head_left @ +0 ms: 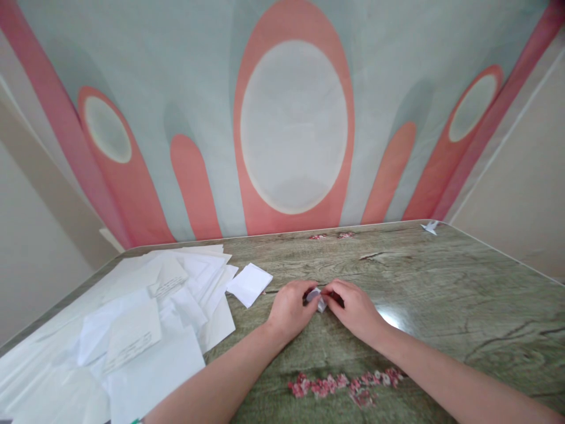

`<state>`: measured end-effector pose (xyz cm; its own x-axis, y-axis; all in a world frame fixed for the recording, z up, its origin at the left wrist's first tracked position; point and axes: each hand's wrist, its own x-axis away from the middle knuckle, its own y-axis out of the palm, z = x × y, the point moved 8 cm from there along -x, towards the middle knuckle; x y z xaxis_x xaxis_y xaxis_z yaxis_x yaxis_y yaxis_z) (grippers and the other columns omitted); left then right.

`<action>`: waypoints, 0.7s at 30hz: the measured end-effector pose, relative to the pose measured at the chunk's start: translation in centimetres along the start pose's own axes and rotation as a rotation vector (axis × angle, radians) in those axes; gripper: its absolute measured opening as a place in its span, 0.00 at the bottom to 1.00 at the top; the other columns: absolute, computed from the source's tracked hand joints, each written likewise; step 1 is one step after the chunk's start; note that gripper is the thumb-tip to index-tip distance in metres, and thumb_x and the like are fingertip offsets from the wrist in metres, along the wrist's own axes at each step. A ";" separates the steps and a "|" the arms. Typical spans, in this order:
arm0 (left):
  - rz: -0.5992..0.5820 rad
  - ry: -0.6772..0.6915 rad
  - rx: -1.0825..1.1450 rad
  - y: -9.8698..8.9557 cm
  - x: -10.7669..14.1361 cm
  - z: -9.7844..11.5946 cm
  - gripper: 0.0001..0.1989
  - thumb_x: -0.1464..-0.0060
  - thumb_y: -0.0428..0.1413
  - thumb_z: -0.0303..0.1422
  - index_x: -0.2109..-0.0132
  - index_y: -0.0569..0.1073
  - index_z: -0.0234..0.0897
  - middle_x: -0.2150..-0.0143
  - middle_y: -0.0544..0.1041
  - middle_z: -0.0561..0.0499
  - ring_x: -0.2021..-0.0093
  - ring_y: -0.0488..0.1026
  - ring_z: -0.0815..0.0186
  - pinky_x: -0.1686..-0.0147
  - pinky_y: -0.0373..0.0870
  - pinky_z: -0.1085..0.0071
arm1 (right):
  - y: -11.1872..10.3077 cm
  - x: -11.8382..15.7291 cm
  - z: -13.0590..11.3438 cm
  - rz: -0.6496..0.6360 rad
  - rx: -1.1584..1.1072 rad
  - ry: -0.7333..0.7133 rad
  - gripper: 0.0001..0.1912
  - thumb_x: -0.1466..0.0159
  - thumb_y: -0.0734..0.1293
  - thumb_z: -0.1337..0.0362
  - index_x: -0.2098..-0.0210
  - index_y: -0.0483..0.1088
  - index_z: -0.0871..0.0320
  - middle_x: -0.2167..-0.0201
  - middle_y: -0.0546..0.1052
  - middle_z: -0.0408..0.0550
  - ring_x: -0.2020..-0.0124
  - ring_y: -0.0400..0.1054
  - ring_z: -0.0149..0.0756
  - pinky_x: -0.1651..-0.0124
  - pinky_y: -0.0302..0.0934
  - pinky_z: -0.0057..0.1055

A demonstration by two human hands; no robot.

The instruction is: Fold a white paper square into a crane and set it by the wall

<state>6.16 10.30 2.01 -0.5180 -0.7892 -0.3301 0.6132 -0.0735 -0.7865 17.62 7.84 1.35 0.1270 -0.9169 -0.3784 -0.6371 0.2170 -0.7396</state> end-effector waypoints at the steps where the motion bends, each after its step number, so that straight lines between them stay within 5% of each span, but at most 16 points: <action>1: -0.002 0.001 0.002 0.0 0.0 0.0 0.12 0.48 0.53 0.30 0.55 0.73 0.39 0.61 0.77 0.50 0.61 0.72 0.63 0.60 0.67 0.70 | 0.0 0.0 0.2 -0.001 -0.020 0.008 0.04 0.40 0.63 0.69 0.69 0.69 0.55 0.71 0.72 0.43 0.68 0.66 0.35 0.62 0.57 0.32; 8: -0.038 0.014 -0.039 0.0 -0.3 0.4 0.10 0.49 0.53 0.30 0.59 0.75 0.41 0.63 0.77 0.52 0.62 0.72 0.64 0.62 0.65 0.71 | 0.5 -0.2 1.3 -0.025 -0.147 0.086 0.05 0.41 0.63 0.67 0.64 0.68 0.55 0.72 0.73 0.42 0.71 0.66 0.34 0.65 0.59 0.31; 21: -0.042 -0.011 -0.088 0.2 -0.2 0.1 0.13 0.51 0.53 0.27 0.57 0.73 0.43 0.64 0.77 0.54 0.63 0.71 0.65 0.63 0.64 0.72 | 0.2 -0.6 0.7 -0.086 -0.186 -0.024 0.10 0.38 0.61 0.67 0.62 0.73 0.54 0.69 0.75 0.45 0.67 0.68 0.34 0.62 0.60 0.30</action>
<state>6.45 10.41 2.03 -0.5351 -0.7932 -0.2907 0.5362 -0.0530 -0.8424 17.94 8.68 1.02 0.2038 -0.9206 -0.3330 -0.7522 0.0704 -0.6552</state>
